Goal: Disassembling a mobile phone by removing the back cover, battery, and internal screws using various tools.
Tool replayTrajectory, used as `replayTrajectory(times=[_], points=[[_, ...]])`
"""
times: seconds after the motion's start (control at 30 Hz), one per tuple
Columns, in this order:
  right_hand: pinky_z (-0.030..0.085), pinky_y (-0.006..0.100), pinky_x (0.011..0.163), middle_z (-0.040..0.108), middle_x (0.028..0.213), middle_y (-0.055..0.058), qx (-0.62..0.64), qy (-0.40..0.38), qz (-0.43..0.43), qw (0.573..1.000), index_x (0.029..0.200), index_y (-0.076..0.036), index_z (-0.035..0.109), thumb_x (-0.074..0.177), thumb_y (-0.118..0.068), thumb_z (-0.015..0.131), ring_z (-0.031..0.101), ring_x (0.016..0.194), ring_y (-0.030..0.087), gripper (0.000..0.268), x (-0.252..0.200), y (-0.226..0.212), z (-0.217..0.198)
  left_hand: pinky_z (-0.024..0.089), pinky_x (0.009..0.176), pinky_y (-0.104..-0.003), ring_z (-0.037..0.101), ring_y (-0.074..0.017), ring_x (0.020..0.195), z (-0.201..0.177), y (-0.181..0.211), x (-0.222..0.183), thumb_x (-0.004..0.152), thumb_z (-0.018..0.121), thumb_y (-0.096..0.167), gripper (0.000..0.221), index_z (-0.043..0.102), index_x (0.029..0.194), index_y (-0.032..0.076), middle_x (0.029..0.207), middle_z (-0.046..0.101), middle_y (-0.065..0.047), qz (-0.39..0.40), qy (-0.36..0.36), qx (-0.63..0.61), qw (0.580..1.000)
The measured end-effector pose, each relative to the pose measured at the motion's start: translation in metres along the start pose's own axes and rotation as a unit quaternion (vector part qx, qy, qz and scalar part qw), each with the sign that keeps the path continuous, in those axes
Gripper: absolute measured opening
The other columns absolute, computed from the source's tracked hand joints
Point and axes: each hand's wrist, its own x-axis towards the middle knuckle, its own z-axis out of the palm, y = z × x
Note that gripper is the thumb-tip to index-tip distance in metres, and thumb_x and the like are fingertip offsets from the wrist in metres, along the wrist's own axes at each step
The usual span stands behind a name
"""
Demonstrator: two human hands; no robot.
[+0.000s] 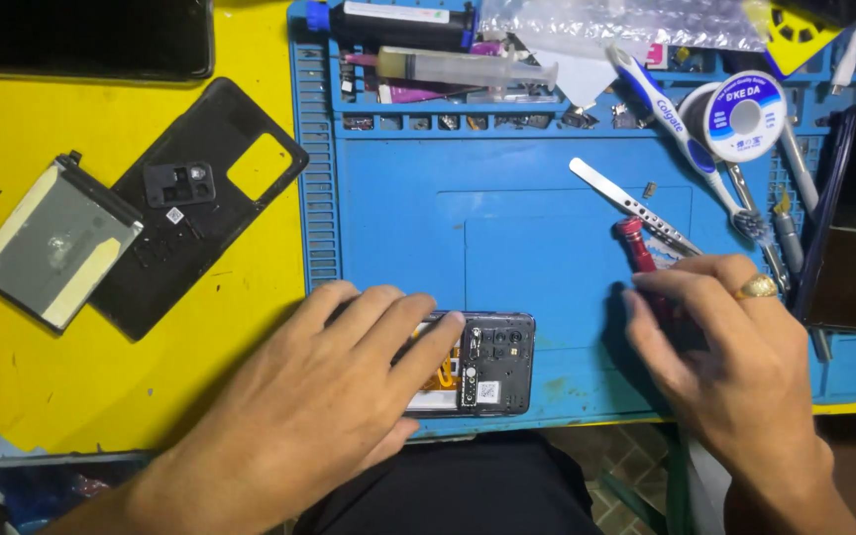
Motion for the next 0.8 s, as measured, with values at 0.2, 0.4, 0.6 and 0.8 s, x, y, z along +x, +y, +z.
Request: replayTrajectory(times=[0.2,0.4,0.6,0.8], points=[[0.052,0.037,0.076,0.072,0.099,0.005,-0.011,-0.054,0.118,0.991,0.147,0.000,0.058,0.096,-0.008,0.080,0.066,0.077,0.020,0.056,-0.001,-0.001,0.000,0.045,0.081,-0.039,0.059,-0.0255,0.098,0.003,-0.004,0.002,0.059,0.089,0.049,0.085,0.060,0.130,0.013,0.118,0.063,-0.009,0.006,0.054,-0.017,0.998],[0.052,0.044,0.081,0.062,0.112,0.016,-0.098,-0.064,0.103,0.988,0.130,-0.001,0.075,0.102,-0.012,0.082,0.061,0.087,0.027,0.031,0.005,0.013,-0.003,0.047,0.081,-0.040,0.061,-0.0263,0.102,0.013,-0.008,0.002,0.065,0.087,0.042,0.072,0.063,0.127,0.014,0.118,0.066,-0.010,0.008,0.083,-0.036,0.996],[0.048,0.033,0.080,0.071,0.100,0.011,-0.035,-0.064,0.161,0.984,0.125,0.001,0.073,0.105,-0.009,0.074,0.060,0.077,0.019,0.022,-0.001,0.015,-0.011,0.046,0.087,-0.044,0.062,-0.0294,0.110,0.018,-0.011,-0.001,0.068,0.085,0.054,0.071,0.062,0.125,0.019,0.135,0.063,-0.013,0.010,0.080,-0.061,0.995],[0.052,0.024,0.071,0.079,0.095,0.010,0.149,-0.074,0.238,0.957,0.103,-0.003,0.073,0.086,-0.012,0.067,0.073,0.071,0.015,0.019,-0.014,-0.014,-0.040,0.048,0.088,-0.048,0.061,-0.0313,0.115,0.024,-0.013,0.003,0.078,0.082,0.042,0.052,0.067,0.121,0.017,0.134,0.065,-0.014,0.053,0.078,-0.108,0.990]])
